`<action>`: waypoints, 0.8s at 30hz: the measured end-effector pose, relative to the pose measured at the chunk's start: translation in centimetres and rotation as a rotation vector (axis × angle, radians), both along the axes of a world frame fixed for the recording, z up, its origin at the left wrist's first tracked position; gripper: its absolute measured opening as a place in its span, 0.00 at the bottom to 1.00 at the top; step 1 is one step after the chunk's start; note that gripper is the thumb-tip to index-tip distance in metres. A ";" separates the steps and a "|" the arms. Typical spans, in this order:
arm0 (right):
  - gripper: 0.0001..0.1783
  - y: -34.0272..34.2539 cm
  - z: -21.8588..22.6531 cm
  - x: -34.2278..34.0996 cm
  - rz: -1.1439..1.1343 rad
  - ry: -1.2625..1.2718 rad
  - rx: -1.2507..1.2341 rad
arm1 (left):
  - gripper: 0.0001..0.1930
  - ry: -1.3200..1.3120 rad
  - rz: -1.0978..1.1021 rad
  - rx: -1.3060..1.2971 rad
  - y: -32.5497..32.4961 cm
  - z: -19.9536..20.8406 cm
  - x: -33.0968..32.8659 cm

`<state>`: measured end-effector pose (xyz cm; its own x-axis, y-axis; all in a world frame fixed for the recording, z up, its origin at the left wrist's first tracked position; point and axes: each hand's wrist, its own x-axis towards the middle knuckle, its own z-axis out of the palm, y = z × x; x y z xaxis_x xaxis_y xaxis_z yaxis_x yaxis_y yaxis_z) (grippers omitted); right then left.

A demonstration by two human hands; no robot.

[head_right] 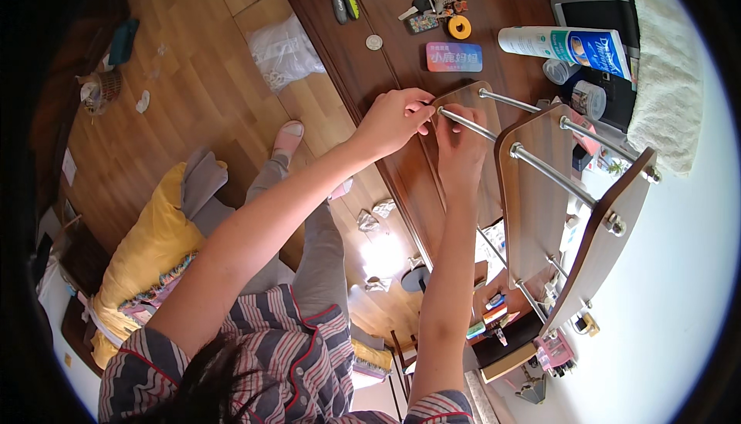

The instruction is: The person assembles a small wooden shelf by attaching metal rods and securing them with pliers. They then place various personal items, including bottles, a tube, and small containers, onto the completed shelf.

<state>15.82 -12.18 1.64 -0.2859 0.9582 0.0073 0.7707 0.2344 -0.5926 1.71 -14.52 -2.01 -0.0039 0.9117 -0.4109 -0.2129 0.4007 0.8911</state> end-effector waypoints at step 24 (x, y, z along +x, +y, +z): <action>0.10 4.6 -1.3 3.1 -0.170 -0.039 0.083 | 0.15 -0.001 -0.058 -0.065 -0.4 0.4 -0.6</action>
